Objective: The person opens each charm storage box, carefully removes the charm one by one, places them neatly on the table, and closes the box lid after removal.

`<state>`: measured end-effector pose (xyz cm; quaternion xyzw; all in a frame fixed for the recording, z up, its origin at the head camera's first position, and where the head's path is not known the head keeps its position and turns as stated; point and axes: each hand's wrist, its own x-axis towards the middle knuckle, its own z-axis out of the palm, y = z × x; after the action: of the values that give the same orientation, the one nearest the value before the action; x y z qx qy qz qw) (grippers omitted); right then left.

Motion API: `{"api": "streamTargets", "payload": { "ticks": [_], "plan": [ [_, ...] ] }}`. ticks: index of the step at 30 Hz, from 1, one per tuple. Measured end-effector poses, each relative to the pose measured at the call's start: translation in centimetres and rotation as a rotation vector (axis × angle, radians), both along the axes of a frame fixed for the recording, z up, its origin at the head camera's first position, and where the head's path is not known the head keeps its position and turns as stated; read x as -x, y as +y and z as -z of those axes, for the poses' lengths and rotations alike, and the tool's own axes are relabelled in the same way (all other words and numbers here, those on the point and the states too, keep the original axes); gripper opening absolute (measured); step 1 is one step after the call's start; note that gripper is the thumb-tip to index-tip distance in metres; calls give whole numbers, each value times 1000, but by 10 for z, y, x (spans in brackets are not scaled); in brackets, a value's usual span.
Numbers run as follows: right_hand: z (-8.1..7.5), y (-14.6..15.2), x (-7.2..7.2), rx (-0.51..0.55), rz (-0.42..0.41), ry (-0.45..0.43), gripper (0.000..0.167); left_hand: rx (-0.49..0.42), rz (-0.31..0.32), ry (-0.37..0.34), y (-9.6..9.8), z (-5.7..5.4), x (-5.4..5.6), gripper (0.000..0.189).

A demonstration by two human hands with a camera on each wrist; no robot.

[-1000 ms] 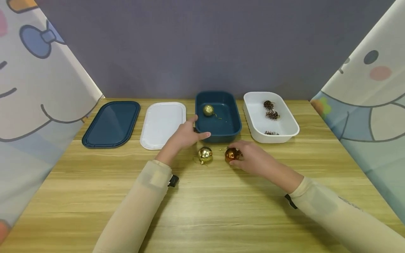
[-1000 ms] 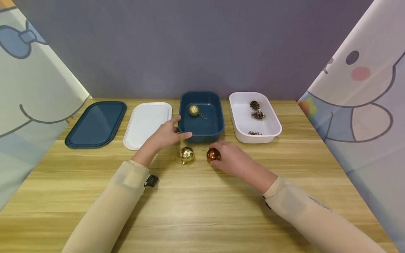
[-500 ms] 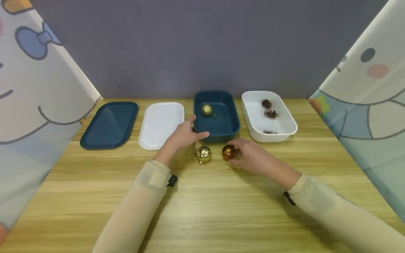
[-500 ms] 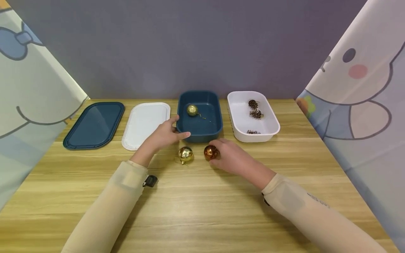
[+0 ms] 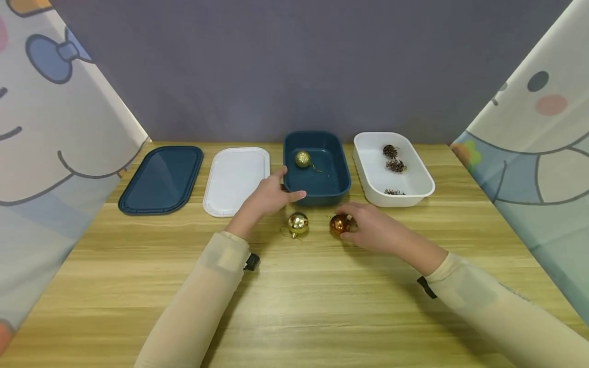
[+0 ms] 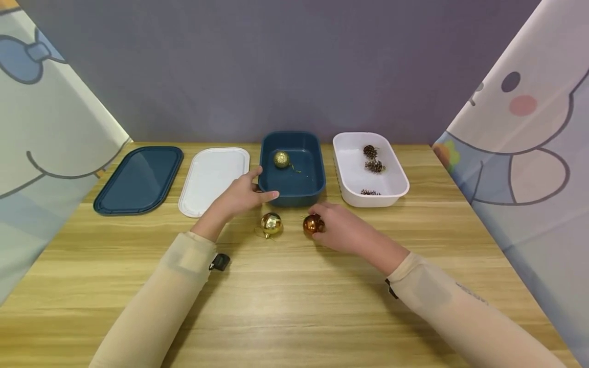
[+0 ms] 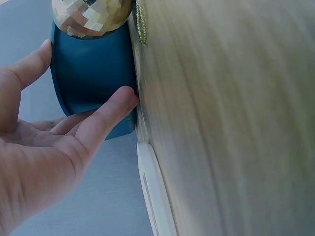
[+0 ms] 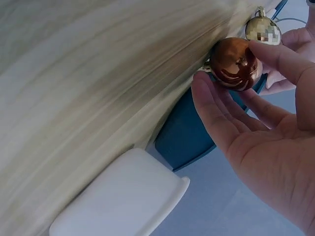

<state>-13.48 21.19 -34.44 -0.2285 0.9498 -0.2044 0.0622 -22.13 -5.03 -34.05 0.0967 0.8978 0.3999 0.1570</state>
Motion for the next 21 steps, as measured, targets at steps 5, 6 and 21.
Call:
{"api": "streamTargets", "payload": {
  "ticks": [5,6,21],
  "plan": [
    [-2,0,0,-44,15,-18,67,5,-3,-2,1,-1,0,104],
    [-2,0,0,-52,18,-23,69,9,-3,-2,1,-1,0,104],
    [-4,-6,0,-72,11,-7,69,7,-6,2,0,0,0,104]
  ]
}}
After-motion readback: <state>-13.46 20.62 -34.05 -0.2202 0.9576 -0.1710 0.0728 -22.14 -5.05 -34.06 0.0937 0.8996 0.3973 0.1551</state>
